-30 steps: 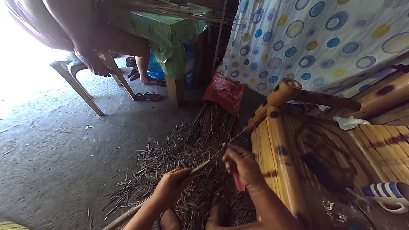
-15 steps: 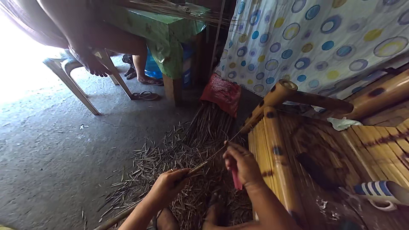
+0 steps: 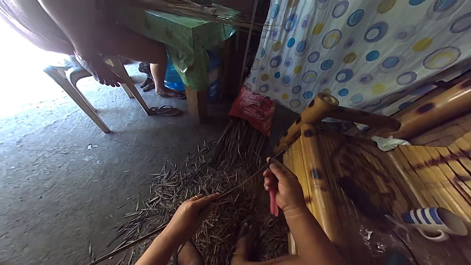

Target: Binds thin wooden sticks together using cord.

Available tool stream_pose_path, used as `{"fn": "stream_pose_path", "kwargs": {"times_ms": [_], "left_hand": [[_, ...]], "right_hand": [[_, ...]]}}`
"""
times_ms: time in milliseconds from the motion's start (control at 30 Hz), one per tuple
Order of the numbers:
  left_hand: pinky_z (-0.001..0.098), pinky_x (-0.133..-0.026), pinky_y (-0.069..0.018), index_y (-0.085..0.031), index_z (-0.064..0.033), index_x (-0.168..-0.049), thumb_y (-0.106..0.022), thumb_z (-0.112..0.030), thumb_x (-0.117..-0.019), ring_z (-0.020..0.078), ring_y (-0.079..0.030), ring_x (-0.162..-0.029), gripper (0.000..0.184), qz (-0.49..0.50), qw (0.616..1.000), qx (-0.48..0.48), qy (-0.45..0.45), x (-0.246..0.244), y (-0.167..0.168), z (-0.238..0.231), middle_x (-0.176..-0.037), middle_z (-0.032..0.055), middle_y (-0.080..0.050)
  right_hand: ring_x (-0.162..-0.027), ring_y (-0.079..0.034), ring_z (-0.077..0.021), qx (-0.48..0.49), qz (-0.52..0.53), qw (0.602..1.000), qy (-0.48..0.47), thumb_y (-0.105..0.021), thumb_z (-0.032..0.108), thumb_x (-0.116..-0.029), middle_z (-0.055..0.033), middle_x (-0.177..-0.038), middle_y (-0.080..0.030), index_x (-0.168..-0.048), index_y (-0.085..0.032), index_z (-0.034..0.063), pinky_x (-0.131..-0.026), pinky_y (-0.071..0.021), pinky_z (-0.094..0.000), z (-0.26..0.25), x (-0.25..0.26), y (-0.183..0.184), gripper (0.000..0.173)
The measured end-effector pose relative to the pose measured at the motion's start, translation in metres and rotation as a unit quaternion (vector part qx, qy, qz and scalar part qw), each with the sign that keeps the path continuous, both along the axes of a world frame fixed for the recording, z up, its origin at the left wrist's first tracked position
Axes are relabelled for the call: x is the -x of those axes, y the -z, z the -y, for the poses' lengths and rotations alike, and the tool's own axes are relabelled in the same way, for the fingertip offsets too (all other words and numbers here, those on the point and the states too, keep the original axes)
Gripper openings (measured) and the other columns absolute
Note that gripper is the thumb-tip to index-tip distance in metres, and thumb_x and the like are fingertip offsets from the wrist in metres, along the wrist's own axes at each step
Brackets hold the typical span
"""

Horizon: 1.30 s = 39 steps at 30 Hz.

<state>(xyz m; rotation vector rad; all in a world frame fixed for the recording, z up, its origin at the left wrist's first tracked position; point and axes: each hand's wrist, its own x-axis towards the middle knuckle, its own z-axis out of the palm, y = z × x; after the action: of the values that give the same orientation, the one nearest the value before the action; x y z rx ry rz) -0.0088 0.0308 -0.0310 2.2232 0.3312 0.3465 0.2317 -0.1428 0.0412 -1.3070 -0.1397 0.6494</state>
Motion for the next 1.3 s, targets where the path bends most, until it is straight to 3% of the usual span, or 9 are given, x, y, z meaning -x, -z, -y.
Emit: {"fn": "stream_pose_path", "kwargs": {"times_ms": [133,200,400,500,733,833,967,1167,1300], "left_hand": [[0.0322,-0.087,-0.0566,-0.068,-0.0228,-0.136,-0.048,-0.03,-0.1076,0.0076,-0.068,-0.089,0.035,-0.005,0.999,0.034,0.006,0.001,0.001,-0.001,-0.102,-0.0001,-0.074],[0.0289,-0.082,-0.0577,-0.068,-0.02,-0.134,-0.047,-0.03,-0.108,0.0047,-0.068,-0.082,0.035,-0.009,0.998,0.055,0.014,0.002,0.001,-0.004,-0.096,-0.0018,-0.074],[0.0227,-0.066,-0.0542,-0.072,-0.0173,-0.125,-0.049,-0.031,-0.1061,0.001,-0.061,-0.067,0.033,-0.012,0.998,0.061,0.012,0.005,0.004,-0.013,-0.085,-0.0042,-0.071],[0.025,-0.073,-0.0556,-0.073,-0.0213,-0.127,-0.05,-0.033,-0.1041,0.0018,-0.064,-0.076,0.034,-0.005,1.0,0.03,-0.008,0.005,0.006,-0.014,-0.094,-0.0031,-0.073],[0.0272,-0.078,-0.0569,-0.073,-0.0263,-0.129,-0.064,-0.033,-0.0979,0.0061,-0.066,-0.086,0.034,0.012,0.997,0.004,-0.072,0.0,0.007,-0.004,-0.101,-0.0022,-0.071],[0.0273,-0.077,-0.056,-0.074,-0.0266,-0.127,-0.066,-0.032,-0.0965,0.0062,-0.065,-0.085,0.032,0.014,0.995,-0.007,-0.097,0.003,0.006,-0.008,-0.098,-0.0029,-0.07],[0.0304,-0.08,-0.0563,-0.074,-0.0256,-0.126,-0.068,-0.03,-0.0953,0.0089,-0.066,-0.088,0.032,0.012,0.996,0.002,-0.091,0.003,0.001,-0.009,-0.1,0.0001,-0.071],[0.0258,-0.079,-0.056,-0.075,-0.0229,-0.126,-0.07,-0.029,-0.0949,0.006,-0.065,-0.087,0.032,0.038,0.994,0.01,-0.103,0.001,0.003,-0.001,-0.102,-0.0004,-0.071],[0.0249,-0.078,-0.0561,-0.075,-0.0242,-0.126,-0.07,-0.029,-0.0949,0.0056,-0.065,-0.087,0.032,0.037,0.994,0.006,-0.098,0.002,0.002,-0.006,-0.101,-0.0005,-0.07]], "right_hand": [[-0.053,-0.059,-0.0117,0.016,-0.007,0.992,-0.126,-0.049,0.012,-0.1068,-0.0097,-0.078,-0.068,-0.133,-0.061,-0.0031,-0.047,-0.0518,-0.0256,-0.001,0.037,0.012,0.032],[-0.053,-0.06,-0.0121,0.005,-0.02,0.991,-0.133,-0.051,0.01,-0.1064,-0.0115,-0.078,-0.069,-0.132,-0.062,-0.0042,-0.046,-0.0518,-0.0252,-0.002,0.043,0.012,0.031],[-0.05,-0.056,-0.0086,-0.037,0.036,0.997,0.054,-0.042,0.016,-0.1103,-0.0052,-0.077,-0.066,-0.131,-0.058,0.001,-0.045,-0.0496,-0.023,0.019,-0.037,-0.016,0.03],[-0.049,-0.056,-0.0089,-0.067,0.034,0.99,0.123,-0.042,0.017,-0.1108,-0.006,-0.078,-0.066,-0.13,-0.058,0.0016,-0.044,-0.0494,-0.0222,0.027,-0.057,-0.02,0.029],[-0.054,-0.059,-0.0122,-0.001,-0.014,0.992,-0.128,-0.048,0.013,-0.1069,-0.0101,-0.079,-0.068,-0.133,-0.06,-0.0025,-0.048,-0.0519,-0.0262,-0.002,0.036,0.01,0.033],[-0.052,-0.059,-0.012,0.013,-0.028,0.995,-0.092,-0.049,0.012,-0.1072,-0.0101,-0.078,-0.068,-0.134,-0.06,-0.003,-0.047,-0.0516,-0.0258,-0.003,0.04,0.01,0.032],[-0.049,-0.056,-0.0103,-0.017,-0.001,1.0,0.01,-0.044,0.013,-0.11,-0.0084,-0.075,-0.065,-0.135,-0.057,-0.0015,-0.043,-0.0491,-0.0236,0.003,-0.003,-0.004,0.031],[-0.055,-0.061,-0.0128,0.019,-0.026,0.986,-0.161,-0.051,0.012,-0.1064,-0.0105,-0.08,-0.069,-0.133,-0.06,-0.0035,-0.049,-0.0529,-0.0264,-0.005,0.056,0.019,0.032],[-0.053,-0.058,-0.0109,0.011,0.003,0.997,-0.071,-0.046,0.013,-0.1083,-0.0077,-0.079,-0.067,-0.137,-0.057,-0.001,-0.048,-0.0513,-0.0254,-0.004,0.026,0.009,0.033]]}}
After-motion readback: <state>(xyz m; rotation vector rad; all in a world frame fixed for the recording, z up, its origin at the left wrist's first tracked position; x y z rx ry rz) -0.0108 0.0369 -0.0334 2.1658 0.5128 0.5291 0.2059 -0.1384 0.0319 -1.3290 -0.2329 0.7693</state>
